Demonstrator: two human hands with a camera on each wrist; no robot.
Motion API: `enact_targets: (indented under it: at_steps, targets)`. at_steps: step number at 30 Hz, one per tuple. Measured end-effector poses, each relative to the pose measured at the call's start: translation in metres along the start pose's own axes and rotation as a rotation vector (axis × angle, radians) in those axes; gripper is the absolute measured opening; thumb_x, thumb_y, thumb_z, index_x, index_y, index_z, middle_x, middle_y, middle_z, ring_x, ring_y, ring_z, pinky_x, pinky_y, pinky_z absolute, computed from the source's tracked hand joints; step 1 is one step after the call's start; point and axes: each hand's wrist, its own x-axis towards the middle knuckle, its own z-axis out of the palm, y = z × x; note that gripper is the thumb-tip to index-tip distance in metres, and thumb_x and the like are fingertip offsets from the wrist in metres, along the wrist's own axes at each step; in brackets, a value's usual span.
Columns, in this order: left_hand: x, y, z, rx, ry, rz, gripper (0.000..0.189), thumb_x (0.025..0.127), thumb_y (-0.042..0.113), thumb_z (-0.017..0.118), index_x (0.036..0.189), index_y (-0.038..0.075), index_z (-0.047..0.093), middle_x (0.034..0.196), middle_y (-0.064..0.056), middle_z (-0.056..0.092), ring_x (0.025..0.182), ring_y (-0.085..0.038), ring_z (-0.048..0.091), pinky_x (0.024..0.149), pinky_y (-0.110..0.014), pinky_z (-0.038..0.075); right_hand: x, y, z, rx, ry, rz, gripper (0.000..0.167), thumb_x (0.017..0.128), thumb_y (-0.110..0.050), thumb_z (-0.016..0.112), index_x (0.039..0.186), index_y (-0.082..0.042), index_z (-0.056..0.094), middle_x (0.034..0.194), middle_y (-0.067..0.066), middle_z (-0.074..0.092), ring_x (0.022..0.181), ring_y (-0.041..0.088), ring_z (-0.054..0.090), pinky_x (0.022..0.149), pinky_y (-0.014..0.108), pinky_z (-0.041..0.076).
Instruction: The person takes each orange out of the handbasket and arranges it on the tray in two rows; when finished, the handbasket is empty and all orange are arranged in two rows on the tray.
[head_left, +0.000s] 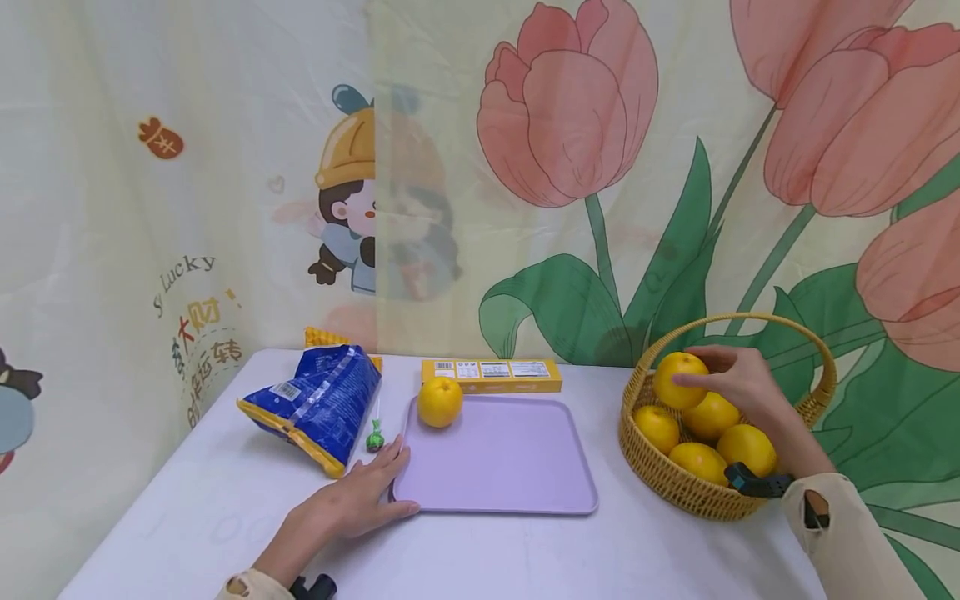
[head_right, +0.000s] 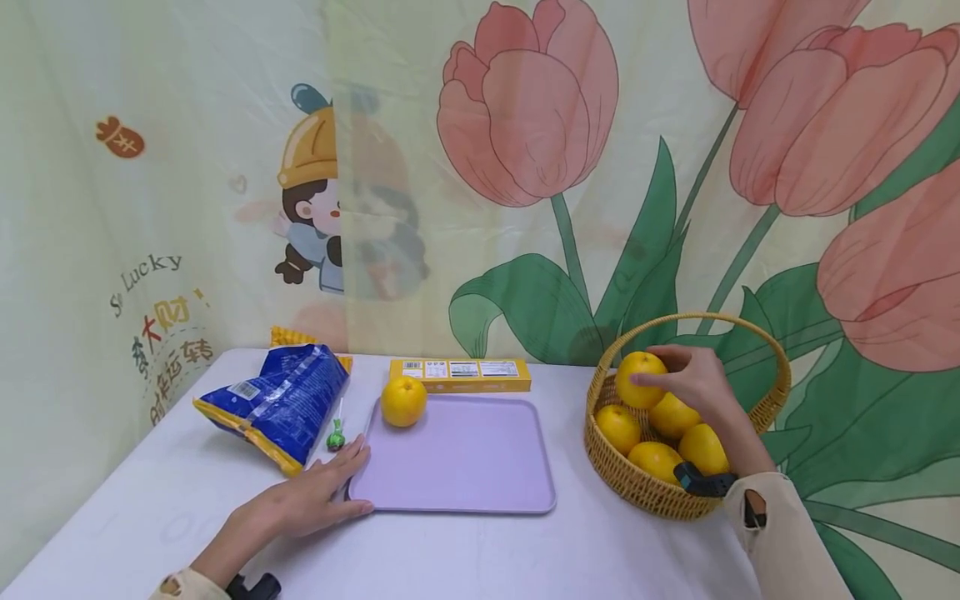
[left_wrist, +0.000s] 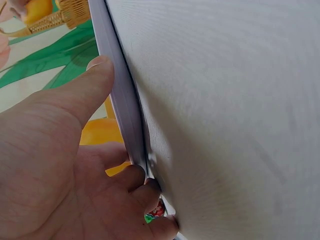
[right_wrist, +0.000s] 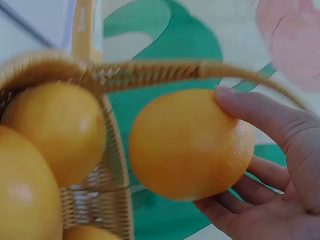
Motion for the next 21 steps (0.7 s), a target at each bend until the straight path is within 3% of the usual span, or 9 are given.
enact_targets:
  at_steps: [4, 7, 10, 14, 18, 21]
  targets:
    - [-0.002, 0.001, -0.002, 0.005, -0.003, 0.012, 0.088, 0.099, 0.046, 0.077, 0.165, 0.001, 0.04, 0.177, -0.021, 0.023, 0.162, -0.043, 0.025, 0.13, -0.068, 0.02, -0.019, -0.018, 0.002, 0.009, 0.014, -0.086, 0.075, 0.096, -0.039, 0.084, 0.151, 0.005, 0.057, 0.143, 0.029, 0.066, 0.099, -0.002, 0.066, 0.082, 0.015, 0.059]
    - [-0.002, 0.002, -0.003, -0.002, -0.005, 0.023, 0.089, 0.1, 0.047, 0.076, 0.165, 0.0, 0.039, 0.177, -0.022, 0.022, 0.163, -0.043, 0.023, 0.131, -0.068, 0.018, -0.029, -0.036, 0.007, 0.014, 0.033, -0.149, 0.07, 0.095, -0.035, 0.087, 0.148, 0.003, 0.061, 0.14, 0.027, 0.068, 0.098, -0.007, 0.066, 0.083, 0.013, 0.058]
    - [-0.001, 0.001, -0.003, -0.011, -0.012, 0.025, 0.089, 0.1, 0.048, 0.076, 0.166, 0.001, 0.038, 0.177, -0.022, 0.021, 0.163, -0.043, 0.022, 0.131, -0.068, 0.017, -0.033, -0.054, 0.017, 0.036, 0.024, -0.194, 0.067, 0.093, -0.032, 0.088, 0.146, 0.001, 0.064, 0.138, 0.025, 0.07, 0.104, -0.002, 0.069, 0.086, 0.012, 0.058]
    - [-0.001, -0.002, -0.002, -0.01, -0.015, 0.027, 0.091, 0.1, 0.05, 0.075, 0.166, 0.001, 0.037, 0.177, -0.022, 0.019, 0.163, -0.045, 0.021, 0.131, -0.069, 0.017, -0.033, -0.075, 0.039, 0.112, -0.011, -0.236, 0.063, 0.091, -0.025, 0.09, 0.144, 0.001, 0.066, 0.136, 0.022, 0.072, 0.11, 0.016, 0.075, 0.088, 0.016, 0.061]
    - [0.0, -0.006, -0.001, -0.024, -0.011, 0.039, 0.094, 0.099, 0.054, 0.074, 0.166, 0.001, 0.036, 0.177, -0.023, 0.019, 0.162, -0.047, 0.021, 0.13, -0.07, 0.016, -0.026, -0.092, 0.071, 0.196, -0.039, -0.292, 0.061, 0.088, -0.017, 0.092, 0.14, 0.003, 0.068, 0.132, 0.022, 0.074, 0.111, 0.03, 0.076, 0.088, 0.02, 0.063]
    - [0.002, -0.009, 0.002, -0.03, -0.009, 0.06, 0.096, 0.098, 0.057, 0.073, 0.166, 0.0, 0.036, 0.177, -0.024, 0.019, 0.162, -0.048, 0.021, 0.129, -0.071, 0.016, -0.017, -0.099, 0.098, 0.237, -0.059, -0.328, 0.059, 0.086, -0.014, 0.093, 0.137, 0.005, 0.069, 0.129, 0.022, 0.075, 0.11, 0.033, 0.076, 0.088, 0.021, 0.063]
